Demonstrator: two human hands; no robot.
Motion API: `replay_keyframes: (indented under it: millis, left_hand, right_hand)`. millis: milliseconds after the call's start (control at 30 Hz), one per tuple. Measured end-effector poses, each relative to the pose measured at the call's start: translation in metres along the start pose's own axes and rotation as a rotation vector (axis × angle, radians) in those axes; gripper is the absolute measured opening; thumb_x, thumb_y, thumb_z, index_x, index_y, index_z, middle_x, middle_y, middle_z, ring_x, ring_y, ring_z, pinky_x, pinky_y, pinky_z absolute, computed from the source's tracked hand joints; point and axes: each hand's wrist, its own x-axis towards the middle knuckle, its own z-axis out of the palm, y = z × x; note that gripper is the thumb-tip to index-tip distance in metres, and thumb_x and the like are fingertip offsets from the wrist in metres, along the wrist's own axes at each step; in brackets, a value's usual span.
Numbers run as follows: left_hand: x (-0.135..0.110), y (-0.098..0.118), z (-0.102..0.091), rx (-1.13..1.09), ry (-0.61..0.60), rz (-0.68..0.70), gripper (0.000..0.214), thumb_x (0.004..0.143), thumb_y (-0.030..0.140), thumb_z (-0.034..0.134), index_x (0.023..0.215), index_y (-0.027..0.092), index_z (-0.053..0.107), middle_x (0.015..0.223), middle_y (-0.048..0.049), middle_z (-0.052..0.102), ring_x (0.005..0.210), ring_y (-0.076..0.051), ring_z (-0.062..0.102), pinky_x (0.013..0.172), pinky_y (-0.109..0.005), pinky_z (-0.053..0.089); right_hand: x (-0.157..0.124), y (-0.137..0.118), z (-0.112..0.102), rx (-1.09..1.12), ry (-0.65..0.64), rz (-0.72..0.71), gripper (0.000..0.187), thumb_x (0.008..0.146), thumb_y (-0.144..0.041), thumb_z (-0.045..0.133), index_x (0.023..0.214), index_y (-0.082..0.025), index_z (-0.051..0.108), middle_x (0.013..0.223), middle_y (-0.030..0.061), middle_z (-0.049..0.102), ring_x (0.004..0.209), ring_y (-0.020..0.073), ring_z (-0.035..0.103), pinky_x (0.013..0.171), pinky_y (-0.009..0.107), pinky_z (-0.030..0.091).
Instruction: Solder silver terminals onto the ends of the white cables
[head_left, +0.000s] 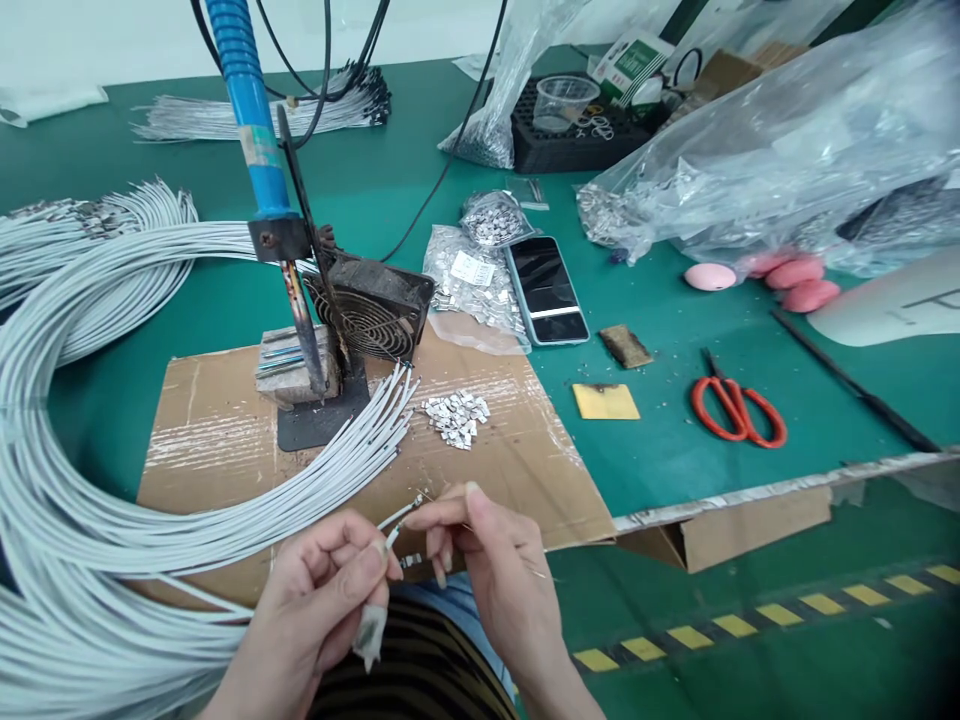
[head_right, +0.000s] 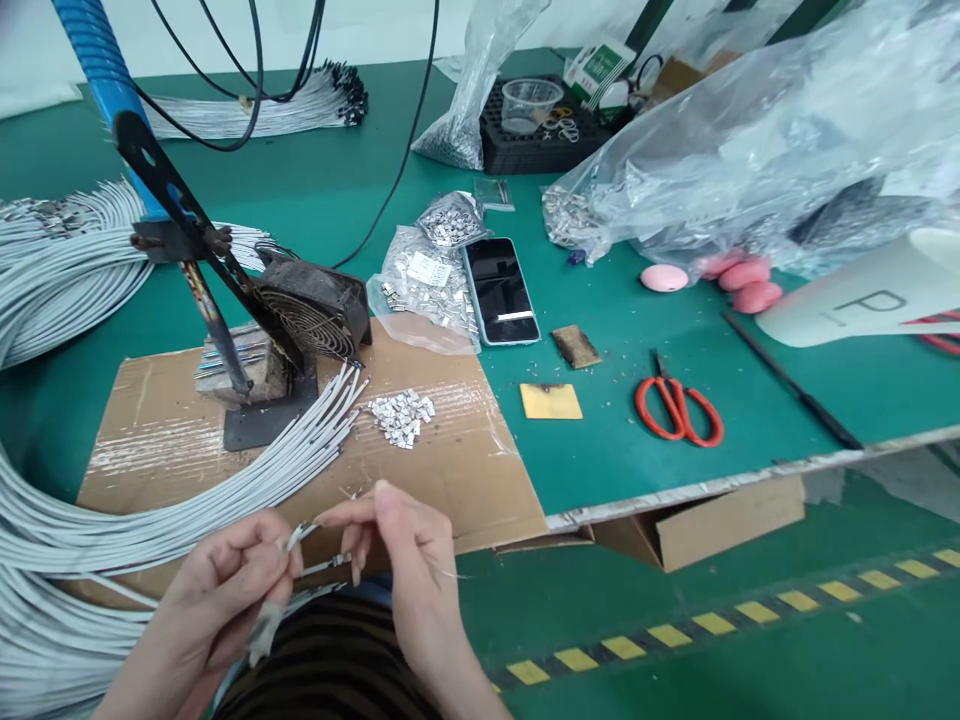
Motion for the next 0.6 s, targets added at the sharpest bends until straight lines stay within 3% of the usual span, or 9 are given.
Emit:
replay_keyframes:
  millis: [133, 300, 433, 467, 533, 600]
  left_hand:
    - [0.000, -0.003, 0.000, -0.008, -0.002, 0.011, 0.046, 0.068, 0.057, 0.093, 0.069, 0.015, 0.073, 0.053, 0.0062, 0.054, 0.044, 0.001, 0.010, 0.040, -0.013, 0.008]
    - [0.000, -0.004, 0.001, 0.001, 0.013, 0.042, 0.044, 0.070, 0.055, 0.093, 0.068, 0.016, 0.073, 0.054, 0.0068, 0.053, 0.046, -0.001, 0.010, 0.041, -0.014, 0.009]
    - [-0.001, -0.003, 0.001, 0.070, 0.039, 0.039, 0.049, 0.066, 0.060, 0.093, 0.068, 0.016, 0.071, 0.056, 0.0065, 0.053, 0.046, -0.002, 0.013, 0.042, -0.014, 0.013]
    - [-0.001, -0.004, 0.000, 0.111, 0.043, 0.048, 0.050, 0.066, 0.063, 0.092, 0.068, 0.017, 0.071, 0.056, 0.0061, 0.052, 0.046, -0.003, 0.017, 0.042, -0.015, 0.016]
    - [-0.002, -0.009, -0.002, 0.254, 0.054, 0.112, 0.050, 0.070, 0.067, 0.086, 0.068, 0.019, 0.072, 0.056, 0.0040, 0.052, 0.047, -0.006, 0.032, 0.045, -0.017, 0.026]
    - [-0.003, -0.021, -0.004, 0.467, 0.058, 0.279, 0.043, 0.079, 0.064, 0.080, 0.068, 0.023, 0.077, 0.058, -0.0007, 0.059, 0.055, -0.013, 0.048, 0.052, -0.021, 0.037]
  right_hand:
    - [-0.001, -0.007, 0.001, -0.164, -0.061, -0.121, 0.016, 0.096, -0.028, 0.073, 0.096, -0.029, 0.089, 0.071, 0.0018, 0.069, 0.058, 0.0111, 0.056, 0.052, 0.022, 0.045]
    - [-0.001, -0.012, 0.007, -0.177, -0.084, -0.156, 0.022, 0.089, -0.016, 0.075, 0.096, -0.032, 0.088, 0.073, 0.0017, 0.072, 0.061, 0.0126, 0.060, 0.055, 0.023, 0.047]
    - [-0.002, -0.012, 0.005, -0.157, -0.105, -0.166, 0.017, 0.094, -0.023, 0.074, 0.098, -0.030, 0.088, 0.073, 0.0027, 0.071, 0.061, 0.0132, 0.060, 0.055, 0.024, 0.047]
    - [-0.003, -0.012, 0.004, -0.148, -0.106, -0.160, 0.018, 0.098, -0.030, 0.070, 0.099, -0.028, 0.088, 0.072, 0.0034, 0.070, 0.061, 0.0136, 0.060, 0.056, 0.025, 0.048]
    - [-0.003, -0.011, -0.004, -0.128, -0.076, -0.138, 0.040, 0.106, -0.045, 0.056, 0.098, -0.023, 0.089, 0.070, 0.0054, 0.069, 0.060, 0.0149, 0.061, 0.054, 0.027, 0.048]
    - [-0.001, -0.013, -0.021, -0.183, 0.052, -0.130, 0.065, 0.109, -0.057, 0.038, 0.092, -0.020, 0.089, 0.068, 0.0068, 0.068, 0.056, 0.0159, 0.061, 0.052, 0.029, 0.049]
